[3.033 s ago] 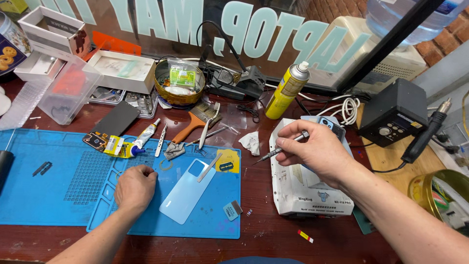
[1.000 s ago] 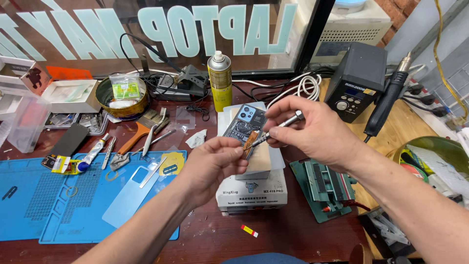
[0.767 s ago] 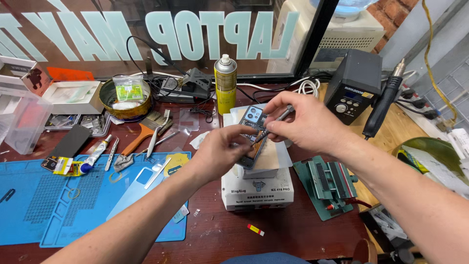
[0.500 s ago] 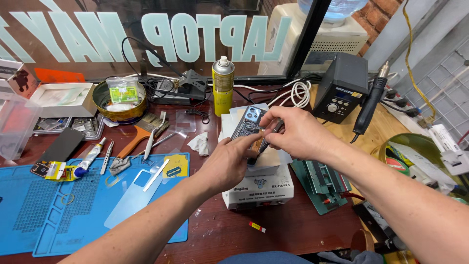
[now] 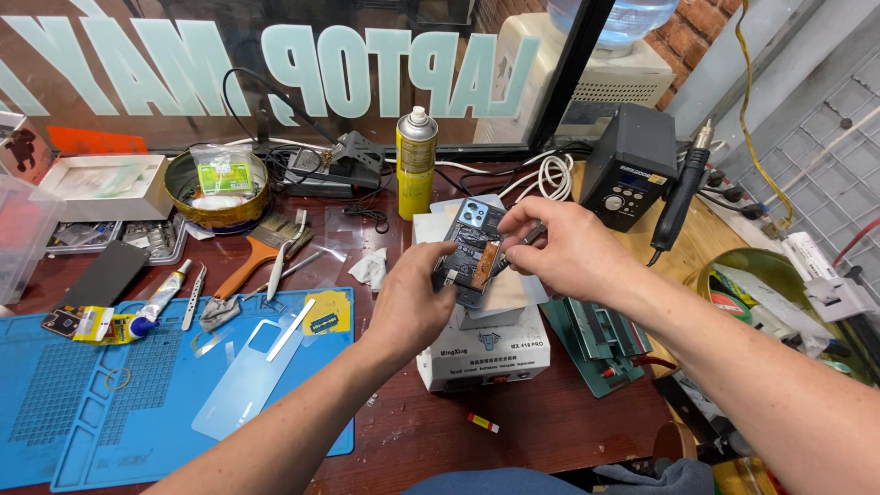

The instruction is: The person uses a screwdriver to remove screws from the back of a smartphone. They then use a prying tool to separate the back cover from the phone's body.

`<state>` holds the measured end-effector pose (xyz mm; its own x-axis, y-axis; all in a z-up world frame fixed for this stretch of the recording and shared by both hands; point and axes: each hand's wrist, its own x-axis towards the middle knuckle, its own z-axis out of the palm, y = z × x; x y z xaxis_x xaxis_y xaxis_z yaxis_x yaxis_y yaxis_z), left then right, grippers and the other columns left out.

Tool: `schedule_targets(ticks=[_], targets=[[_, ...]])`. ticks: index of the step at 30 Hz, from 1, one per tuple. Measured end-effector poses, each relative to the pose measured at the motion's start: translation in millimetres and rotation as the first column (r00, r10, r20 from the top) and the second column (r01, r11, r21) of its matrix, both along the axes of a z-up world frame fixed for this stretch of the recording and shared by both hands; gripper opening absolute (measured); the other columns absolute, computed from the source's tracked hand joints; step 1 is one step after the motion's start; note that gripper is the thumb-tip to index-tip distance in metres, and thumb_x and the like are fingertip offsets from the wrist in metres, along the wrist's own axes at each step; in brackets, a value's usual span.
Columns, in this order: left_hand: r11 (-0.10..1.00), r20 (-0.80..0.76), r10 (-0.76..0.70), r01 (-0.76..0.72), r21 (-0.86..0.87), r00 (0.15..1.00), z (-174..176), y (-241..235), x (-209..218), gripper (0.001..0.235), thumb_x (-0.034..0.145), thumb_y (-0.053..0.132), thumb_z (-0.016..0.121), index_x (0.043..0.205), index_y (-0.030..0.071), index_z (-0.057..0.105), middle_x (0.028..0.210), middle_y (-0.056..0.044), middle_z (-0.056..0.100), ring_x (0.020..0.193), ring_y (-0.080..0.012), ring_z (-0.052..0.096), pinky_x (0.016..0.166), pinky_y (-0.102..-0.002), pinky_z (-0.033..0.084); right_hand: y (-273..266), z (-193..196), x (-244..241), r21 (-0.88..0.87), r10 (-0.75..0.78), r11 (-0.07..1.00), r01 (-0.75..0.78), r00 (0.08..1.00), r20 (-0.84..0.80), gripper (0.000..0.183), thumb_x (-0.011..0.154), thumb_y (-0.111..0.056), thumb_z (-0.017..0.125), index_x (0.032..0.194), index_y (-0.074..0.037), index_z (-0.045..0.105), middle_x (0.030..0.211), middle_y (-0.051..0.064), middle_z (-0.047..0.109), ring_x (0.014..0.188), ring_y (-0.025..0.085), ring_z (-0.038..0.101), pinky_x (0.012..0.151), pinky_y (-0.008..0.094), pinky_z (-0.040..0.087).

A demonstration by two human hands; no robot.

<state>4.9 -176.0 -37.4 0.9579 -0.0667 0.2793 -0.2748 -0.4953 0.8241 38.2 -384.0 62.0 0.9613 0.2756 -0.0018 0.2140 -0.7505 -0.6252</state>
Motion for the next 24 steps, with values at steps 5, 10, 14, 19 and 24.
schedule_targets(ticks=[5,10,14,19,24], targets=[[0.953,-0.327,0.220,-0.274,-0.131,0.919,-12,0,8,0.050,0.081,0.009,0.074,0.130,0.006,0.062,0.121,-0.012,0.070,0.103,-0.0243,0.070,0.089,-0.037,0.056,5,-2,-3,0.079,0.002,0.997,-0.004,1.000,0.021,0.026,0.083,-0.012,0.073,0.109,-0.006,0.071,0.095,0.003,0.077,0.079,0.009,0.074,0.071,0.026,0.062],[0.870,-0.643,0.039,-0.343,-0.355,0.765,-16,-3,12,0.064,0.083,0.010,0.076,0.141,0.004,0.049,0.108,-0.012,0.070,0.084,-0.0187,0.067,0.074,-0.035,0.058,9,-6,-4,0.088,0.009,0.996,-0.011,1.000,0.020,0.026,0.084,-0.012,0.073,0.109,-0.005,0.070,0.096,0.004,0.078,0.080,0.010,0.073,0.072,0.027,0.061],[0.834,-0.711,-0.038,-0.369,-0.409,0.702,-16,-9,13,0.064,0.084,0.008,0.076,0.141,0.005,0.047,0.100,-0.013,0.070,0.078,-0.0156,0.065,0.067,-0.032,0.058,8,-12,-3,0.098,0.008,0.995,-0.008,1.000,-0.001,0.026,0.083,-0.012,0.073,0.108,-0.005,0.070,0.095,0.005,0.078,0.080,0.011,0.073,0.072,0.028,0.061],[0.826,-0.705,-0.061,-0.361,-0.433,0.706,-15,-13,14,0.058,0.085,0.007,0.075,0.137,0.003,0.050,0.094,-0.012,0.070,0.071,-0.0148,0.065,0.061,-0.030,0.057,6,-17,0,0.109,0.045,0.993,-0.049,0.998,0.037,0.024,0.083,-0.013,0.074,0.106,-0.004,0.071,0.093,0.005,0.078,0.081,0.010,0.073,0.074,0.027,0.061],[0.813,-0.706,-0.080,-0.364,-0.455,0.704,-15,-17,16,0.058,0.084,0.005,0.075,0.136,0.002,0.050,0.091,-0.012,0.071,0.067,-0.0155,0.066,0.058,-0.031,0.058,3,-19,1,0.103,0.033,0.994,-0.035,0.999,0.021,0.025,0.083,-0.013,0.073,0.106,-0.005,0.072,0.092,0.005,0.077,0.080,0.011,0.072,0.074,0.027,0.061]])
